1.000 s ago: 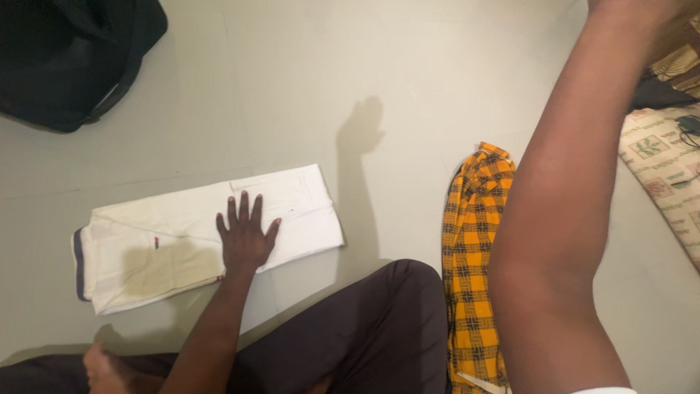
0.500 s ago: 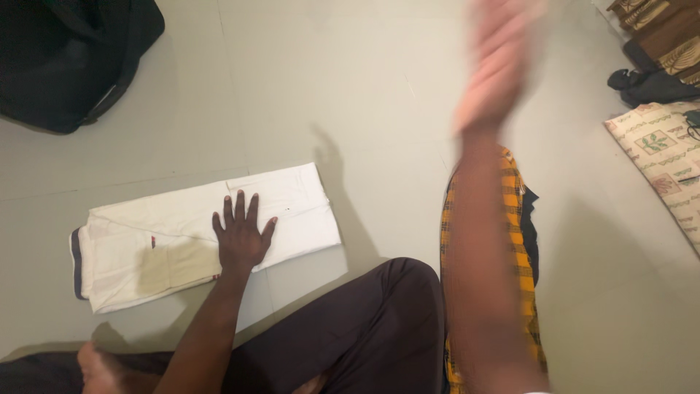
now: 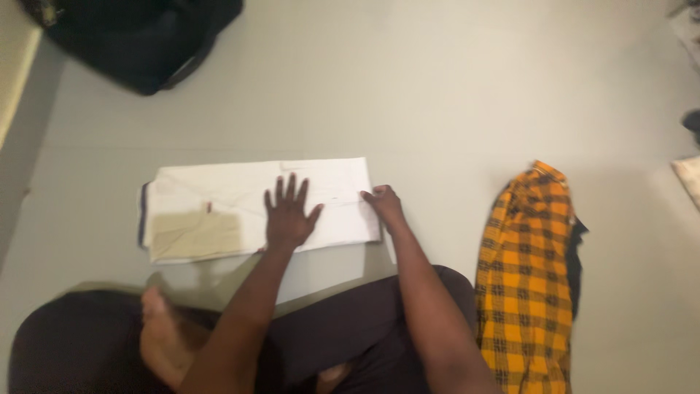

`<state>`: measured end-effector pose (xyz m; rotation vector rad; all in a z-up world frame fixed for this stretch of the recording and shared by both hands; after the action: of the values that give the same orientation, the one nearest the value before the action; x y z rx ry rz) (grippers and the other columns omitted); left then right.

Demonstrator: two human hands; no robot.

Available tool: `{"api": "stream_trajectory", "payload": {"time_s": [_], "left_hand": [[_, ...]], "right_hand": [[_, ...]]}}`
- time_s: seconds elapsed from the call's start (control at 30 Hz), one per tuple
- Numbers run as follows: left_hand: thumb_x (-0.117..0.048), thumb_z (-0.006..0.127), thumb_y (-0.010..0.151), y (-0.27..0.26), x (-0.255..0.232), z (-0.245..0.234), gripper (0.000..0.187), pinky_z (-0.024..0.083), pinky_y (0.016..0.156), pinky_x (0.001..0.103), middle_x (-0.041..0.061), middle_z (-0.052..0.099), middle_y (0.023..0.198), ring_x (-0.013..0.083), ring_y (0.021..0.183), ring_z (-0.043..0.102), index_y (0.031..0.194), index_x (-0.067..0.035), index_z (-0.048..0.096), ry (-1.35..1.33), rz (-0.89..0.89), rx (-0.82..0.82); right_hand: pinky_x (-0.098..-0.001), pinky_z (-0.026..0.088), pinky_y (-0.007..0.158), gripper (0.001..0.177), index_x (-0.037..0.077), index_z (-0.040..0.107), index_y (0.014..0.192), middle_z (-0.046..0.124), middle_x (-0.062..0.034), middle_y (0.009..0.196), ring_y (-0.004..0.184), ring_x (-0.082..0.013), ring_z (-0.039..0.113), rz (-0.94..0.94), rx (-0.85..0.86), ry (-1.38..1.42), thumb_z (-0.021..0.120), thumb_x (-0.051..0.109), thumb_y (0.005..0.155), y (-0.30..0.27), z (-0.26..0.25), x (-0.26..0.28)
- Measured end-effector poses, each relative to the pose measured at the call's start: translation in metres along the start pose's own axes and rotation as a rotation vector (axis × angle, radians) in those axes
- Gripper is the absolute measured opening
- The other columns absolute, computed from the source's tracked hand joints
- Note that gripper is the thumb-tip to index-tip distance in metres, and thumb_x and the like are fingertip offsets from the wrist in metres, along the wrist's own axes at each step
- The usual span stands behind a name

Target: The person folds a white collared shirt by laying it flat on the floor, folding in the sides and sleeves, and then folding it into a rectangle.

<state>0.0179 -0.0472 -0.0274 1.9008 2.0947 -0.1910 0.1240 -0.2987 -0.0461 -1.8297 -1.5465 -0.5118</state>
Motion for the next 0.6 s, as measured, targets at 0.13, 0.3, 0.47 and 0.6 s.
{"api": "stream_trajectory", "payload": {"time_s": [0.13,0.3,0.47,0.6], "left_hand": [[-0.067,0.039,0.099,-0.004,0.001,0.004,0.078,0.005,0.122,0.063,0.011,0.014,0.17,0.0355,0.157,0.006,0.161,-0.021,0.025,-0.005,-0.004,0.039],[-0.066,0.043,0.095,-0.016,0.019,-0.016,0.082,0.003,0.121,0.065,0.012,0.015,0.171,0.0378,0.157,0.005,0.162,-0.02,0.028,-0.011,-0.101,-0.057],[-0.063,0.047,0.095,-0.031,0.013,-0.012,0.079,0.003,0.118,0.069,0.015,0.02,0.166,0.0388,0.153,0.008,0.157,-0.016,0.034,-0.043,-0.072,-0.078],[-0.049,0.05,0.102,-0.032,0.0,-0.01,0.062,0.025,0.119,0.058,0.02,0.037,0.161,0.0395,0.151,0.03,0.147,-0.007,0.047,-0.271,-0.034,-0.153]], "right_hand": [[-0.047,0.06,0.079,0.049,-0.006,0.067,0.117,0.076,-0.0262,0.107,0.09,-0.0357,0.075,0.206,0.263,0.329,0.078,0.028,0.083,-0.01,0.004,0.01],[-0.045,0.056,0.081,0.047,-0.001,0.063,0.121,0.074,-0.0217,0.108,0.095,-0.0323,0.071,0.168,0.26,0.307,0.076,0.028,0.086,-0.005,-0.011,0.01],[-0.0422,0.058,0.078,0.04,-0.004,0.064,0.119,0.074,-0.0227,0.105,0.091,-0.0316,0.073,0.165,0.209,0.357,0.073,0.022,0.09,-0.016,-0.038,0.009],[-0.038,0.062,0.073,0.036,-0.002,0.061,0.121,0.074,-0.0228,0.103,0.084,-0.0284,0.075,0.167,0.08,0.332,0.071,0.017,0.092,-0.047,-0.095,0.029]]}}
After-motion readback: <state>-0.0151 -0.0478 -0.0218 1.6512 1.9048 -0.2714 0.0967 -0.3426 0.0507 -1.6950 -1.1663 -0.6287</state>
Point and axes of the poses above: each hand's wrist, its own y-axis towards the middle knuckle, its own z-axis out of the palm, x = y × z, the point moved 4 cm from there along y, towards the middle knuckle
